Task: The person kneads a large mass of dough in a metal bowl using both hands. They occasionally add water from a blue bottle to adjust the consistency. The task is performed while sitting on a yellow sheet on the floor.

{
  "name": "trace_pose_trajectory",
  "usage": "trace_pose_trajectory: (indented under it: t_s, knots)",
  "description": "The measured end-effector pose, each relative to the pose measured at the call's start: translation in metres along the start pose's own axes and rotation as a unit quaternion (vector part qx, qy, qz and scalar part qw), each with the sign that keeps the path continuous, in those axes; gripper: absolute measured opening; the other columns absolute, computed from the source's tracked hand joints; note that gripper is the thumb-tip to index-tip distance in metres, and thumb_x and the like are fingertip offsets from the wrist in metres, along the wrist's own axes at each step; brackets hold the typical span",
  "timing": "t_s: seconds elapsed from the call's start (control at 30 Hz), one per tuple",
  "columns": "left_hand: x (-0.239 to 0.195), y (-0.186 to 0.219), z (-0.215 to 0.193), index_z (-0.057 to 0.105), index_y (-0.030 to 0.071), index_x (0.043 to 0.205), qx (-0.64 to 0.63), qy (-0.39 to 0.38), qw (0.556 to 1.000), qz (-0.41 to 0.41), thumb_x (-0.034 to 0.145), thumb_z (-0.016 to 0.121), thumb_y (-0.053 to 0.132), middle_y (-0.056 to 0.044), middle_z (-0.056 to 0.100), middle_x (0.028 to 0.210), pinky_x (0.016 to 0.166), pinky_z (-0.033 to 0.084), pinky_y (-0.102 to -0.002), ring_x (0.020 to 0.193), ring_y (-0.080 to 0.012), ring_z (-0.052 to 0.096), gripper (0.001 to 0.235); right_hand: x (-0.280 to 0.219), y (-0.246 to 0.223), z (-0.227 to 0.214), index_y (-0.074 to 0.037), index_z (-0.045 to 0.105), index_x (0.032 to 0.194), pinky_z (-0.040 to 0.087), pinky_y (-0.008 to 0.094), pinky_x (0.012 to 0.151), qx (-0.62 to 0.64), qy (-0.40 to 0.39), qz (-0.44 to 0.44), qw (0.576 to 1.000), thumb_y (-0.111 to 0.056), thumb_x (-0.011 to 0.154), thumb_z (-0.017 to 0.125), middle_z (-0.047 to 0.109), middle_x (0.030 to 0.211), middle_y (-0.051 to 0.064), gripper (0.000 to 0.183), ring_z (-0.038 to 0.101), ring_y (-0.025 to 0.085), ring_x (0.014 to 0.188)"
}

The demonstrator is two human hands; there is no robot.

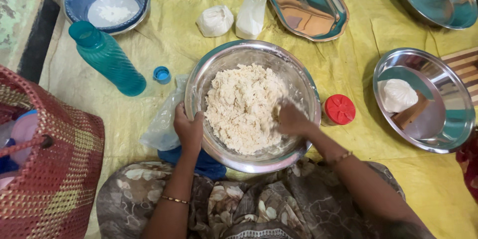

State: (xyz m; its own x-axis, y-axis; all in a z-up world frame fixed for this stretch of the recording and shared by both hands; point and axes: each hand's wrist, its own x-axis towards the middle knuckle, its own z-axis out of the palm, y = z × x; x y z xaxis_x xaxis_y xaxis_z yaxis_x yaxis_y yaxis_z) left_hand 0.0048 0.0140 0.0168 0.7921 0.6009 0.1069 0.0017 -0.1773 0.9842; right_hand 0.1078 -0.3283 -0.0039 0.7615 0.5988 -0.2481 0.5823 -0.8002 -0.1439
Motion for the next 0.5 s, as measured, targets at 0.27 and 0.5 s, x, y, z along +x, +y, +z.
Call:
trace_pose_trajectory:
  t_s: [0.27,0.5]
  knots:
    - [-0.007,-0.003,0.002,0.058,-0.005,0.126,0.063,0.02,0.998,-0.017,0.08,0.075,0.005,-0.024,0.072,0.112,0.089,0.053,-0.042,0.102,-0.0374,0.071,0.05,-0.026,-0.077,0.019,0.016,0.024,0.151,0.052,0.048,0.097,0.089,-0.067,0.095,0.989,-0.036,0.062,0.092,0.066,0.11,0.032,0.123,0.062,0.045,0.111]
    - [0.001,-0.004,0.003,0.055,-0.006,0.13,0.059,-0.006,0.998,-0.005,0.081,0.073,0.006,-0.025,0.071,0.113,0.09,0.053,-0.043,0.104,-0.0384,0.071,0.054,-0.015,-0.097,0.016,0.012,0.054,0.121,0.057,0.045,0.09,0.322,0.055,0.169,0.93,-0.023,0.06,0.093,0.068,0.108,0.026,0.081,0.068,0.037,0.103]
